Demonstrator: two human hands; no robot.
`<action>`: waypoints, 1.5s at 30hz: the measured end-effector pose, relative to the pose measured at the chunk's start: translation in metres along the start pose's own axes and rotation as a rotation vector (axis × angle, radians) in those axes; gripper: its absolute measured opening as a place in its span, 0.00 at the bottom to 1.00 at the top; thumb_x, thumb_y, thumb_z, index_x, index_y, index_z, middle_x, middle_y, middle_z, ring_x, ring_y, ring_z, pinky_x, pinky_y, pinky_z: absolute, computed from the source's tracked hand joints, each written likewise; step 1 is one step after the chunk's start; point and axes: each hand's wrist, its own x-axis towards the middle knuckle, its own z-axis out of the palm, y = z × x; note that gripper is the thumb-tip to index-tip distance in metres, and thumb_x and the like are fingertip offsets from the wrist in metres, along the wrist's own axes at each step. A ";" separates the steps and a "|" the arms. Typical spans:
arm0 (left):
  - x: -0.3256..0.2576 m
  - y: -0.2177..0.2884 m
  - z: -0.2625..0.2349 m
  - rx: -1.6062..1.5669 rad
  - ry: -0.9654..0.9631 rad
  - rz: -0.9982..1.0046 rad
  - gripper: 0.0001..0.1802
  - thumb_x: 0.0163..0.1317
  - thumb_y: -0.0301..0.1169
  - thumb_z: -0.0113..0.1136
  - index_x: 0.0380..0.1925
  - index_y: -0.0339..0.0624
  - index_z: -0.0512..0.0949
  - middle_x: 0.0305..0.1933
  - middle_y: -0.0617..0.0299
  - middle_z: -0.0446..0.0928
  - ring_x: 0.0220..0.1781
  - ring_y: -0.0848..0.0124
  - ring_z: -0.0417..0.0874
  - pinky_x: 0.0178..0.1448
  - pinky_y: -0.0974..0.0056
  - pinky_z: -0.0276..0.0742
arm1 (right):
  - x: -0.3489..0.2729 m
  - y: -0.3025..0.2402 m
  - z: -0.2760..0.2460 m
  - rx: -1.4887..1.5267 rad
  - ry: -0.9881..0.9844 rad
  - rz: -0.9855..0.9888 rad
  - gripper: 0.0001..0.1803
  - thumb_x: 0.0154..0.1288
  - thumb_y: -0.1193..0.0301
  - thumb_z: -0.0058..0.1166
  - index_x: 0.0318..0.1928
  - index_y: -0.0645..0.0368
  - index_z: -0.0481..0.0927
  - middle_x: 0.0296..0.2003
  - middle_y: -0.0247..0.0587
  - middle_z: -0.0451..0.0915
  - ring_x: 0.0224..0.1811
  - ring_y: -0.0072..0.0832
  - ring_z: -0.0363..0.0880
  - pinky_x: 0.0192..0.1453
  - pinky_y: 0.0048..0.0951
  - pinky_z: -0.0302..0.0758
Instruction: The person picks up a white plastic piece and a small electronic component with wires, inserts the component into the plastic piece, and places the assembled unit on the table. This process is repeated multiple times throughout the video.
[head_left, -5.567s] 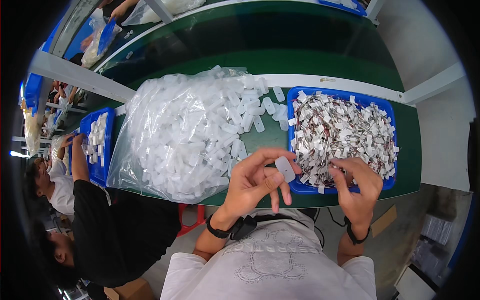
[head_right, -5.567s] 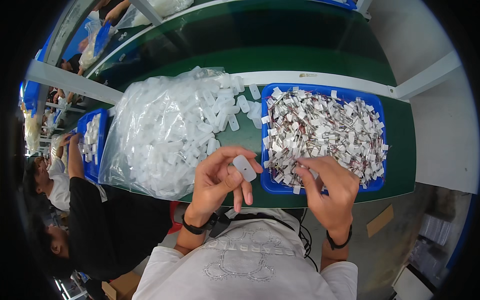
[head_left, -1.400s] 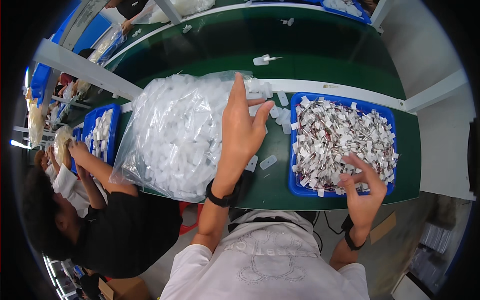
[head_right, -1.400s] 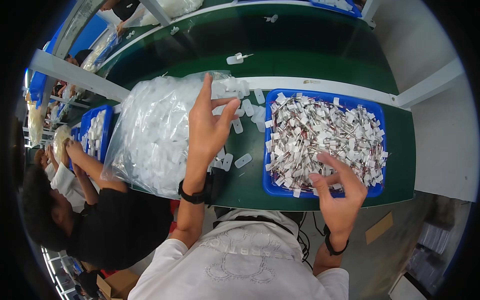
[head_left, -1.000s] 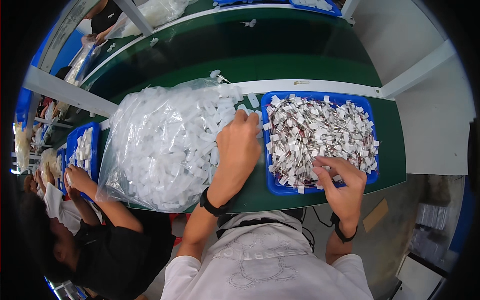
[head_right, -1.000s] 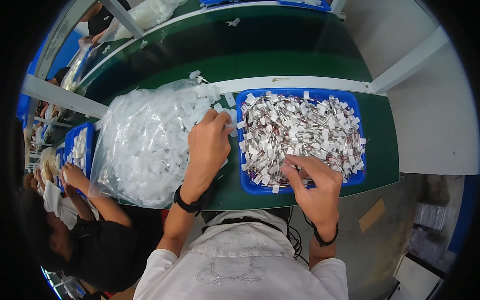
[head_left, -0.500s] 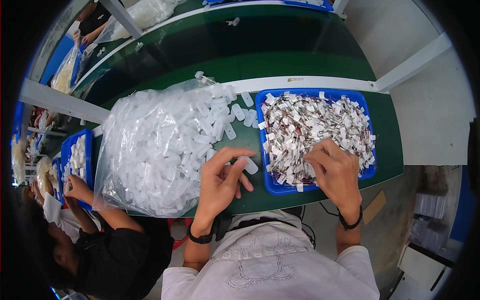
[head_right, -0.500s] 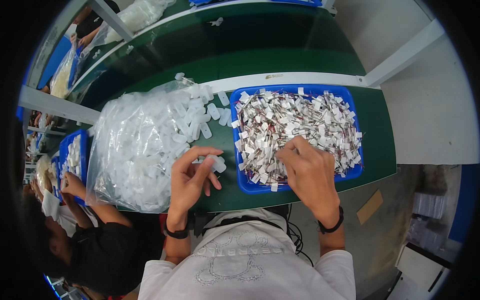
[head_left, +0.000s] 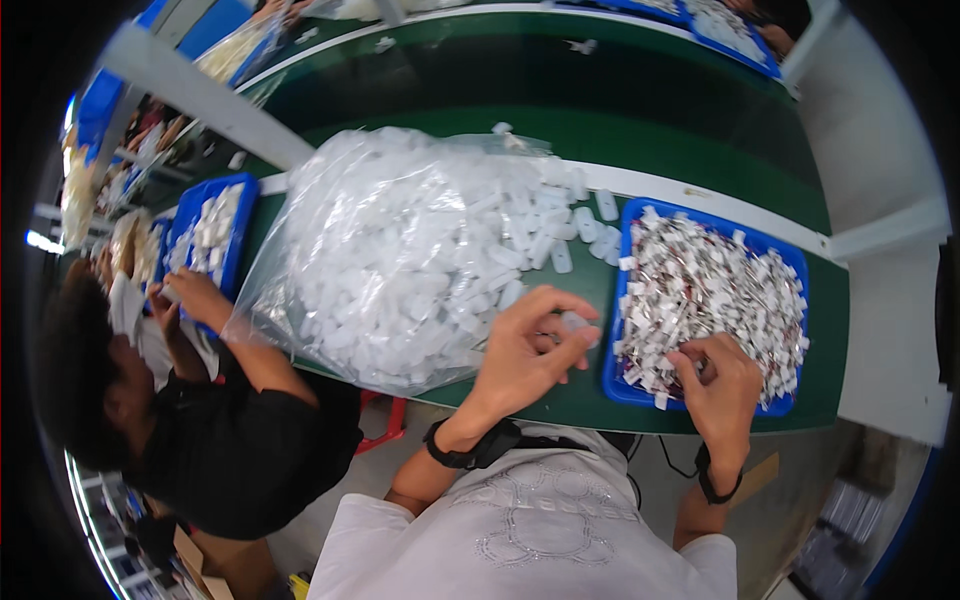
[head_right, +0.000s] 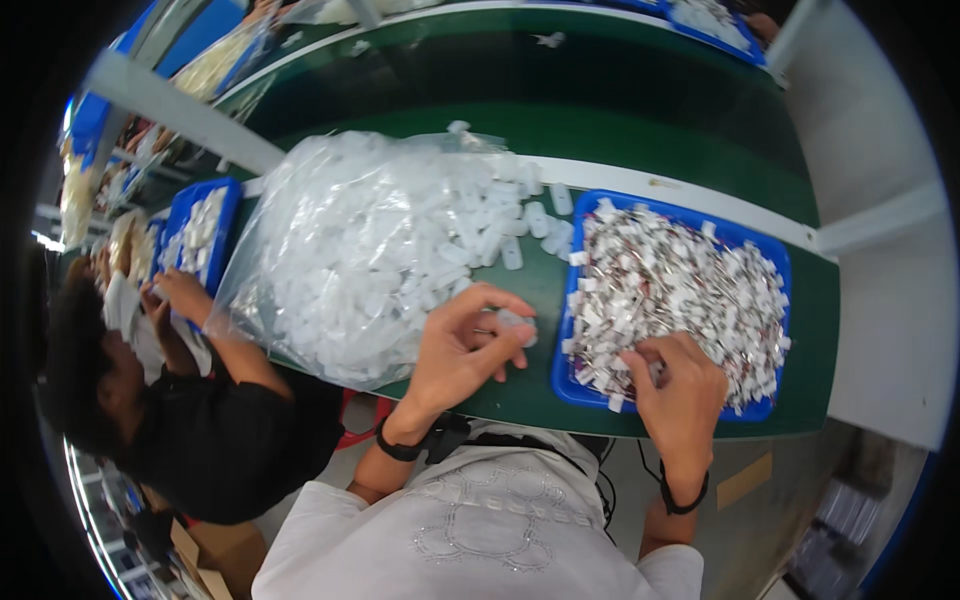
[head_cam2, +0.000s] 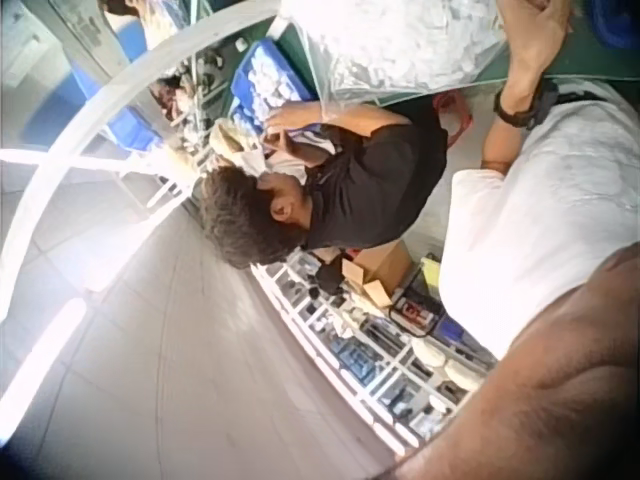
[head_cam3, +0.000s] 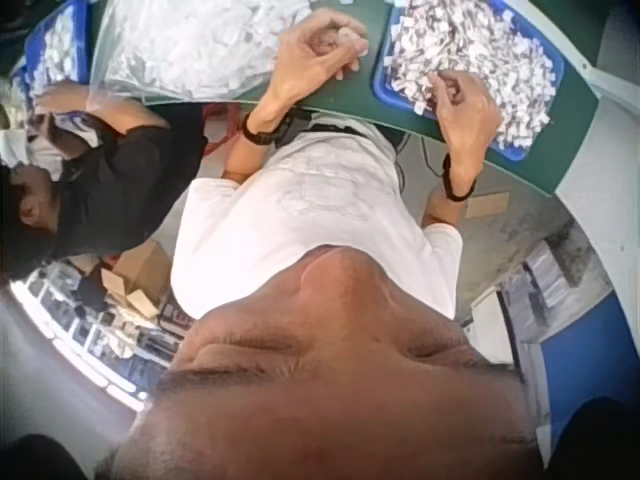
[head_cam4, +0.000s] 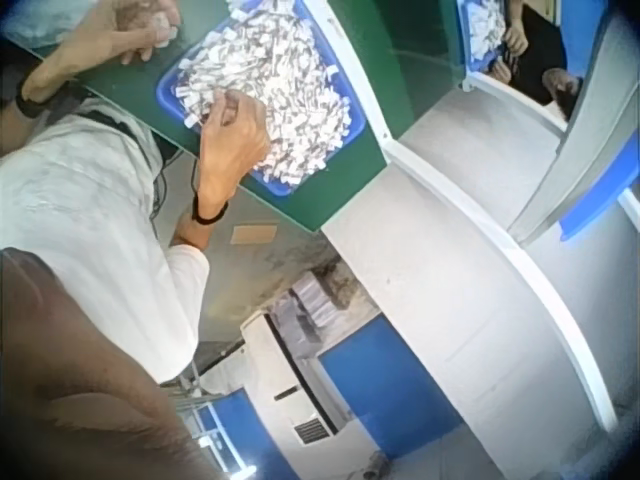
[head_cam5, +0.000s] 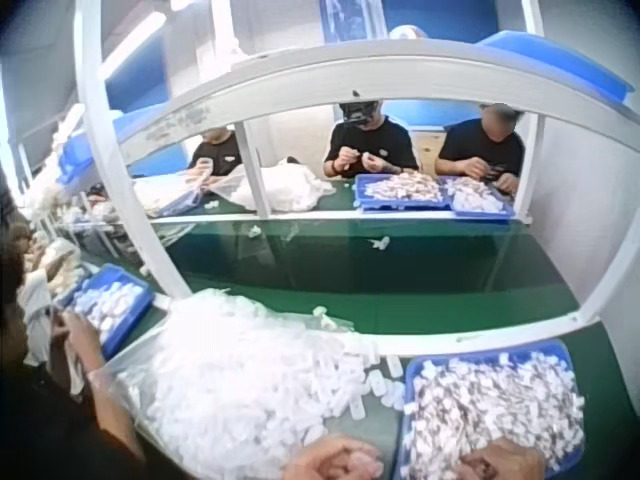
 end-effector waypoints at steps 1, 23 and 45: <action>0.001 -0.004 0.000 0.072 -0.027 0.041 0.11 0.67 0.23 0.68 0.48 0.36 0.80 0.45 0.58 0.83 0.32 0.77 0.86 0.25 0.74 0.77 | -0.002 0.000 0.000 0.003 0.020 -0.010 0.09 0.58 0.70 0.73 0.32 0.60 0.86 0.28 0.37 0.84 0.21 0.30 0.79 0.26 0.32 0.71; 0.001 -0.026 0.019 0.340 -0.152 0.423 0.16 0.58 0.19 0.66 0.47 0.37 0.78 0.41 0.51 0.82 0.37 0.54 0.86 0.40 0.55 0.80 | -0.003 0.013 0.005 0.199 -0.048 0.047 0.06 0.59 0.82 0.62 0.36 0.65 0.78 0.25 0.36 0.75 0.18 0.19 0.66 0.24 0.28 0.62; -0.251 -0.184 -0.164 0.934 1.954 -0.078 0.26 0.60 0.40 0.75 0.47 0.28 0.78 0.30 0.55 0.81 0.32 0.56 0.83 0.43 0.58 0.79 | 0.002 0.058 -0.014 0.422 -0.200 0.202 0.12 0.71 0.70 0.65 0.50 0.60 0.79 0.27 0.33 0.79 0.27 0.19 0.73 0.31 0.23 0.71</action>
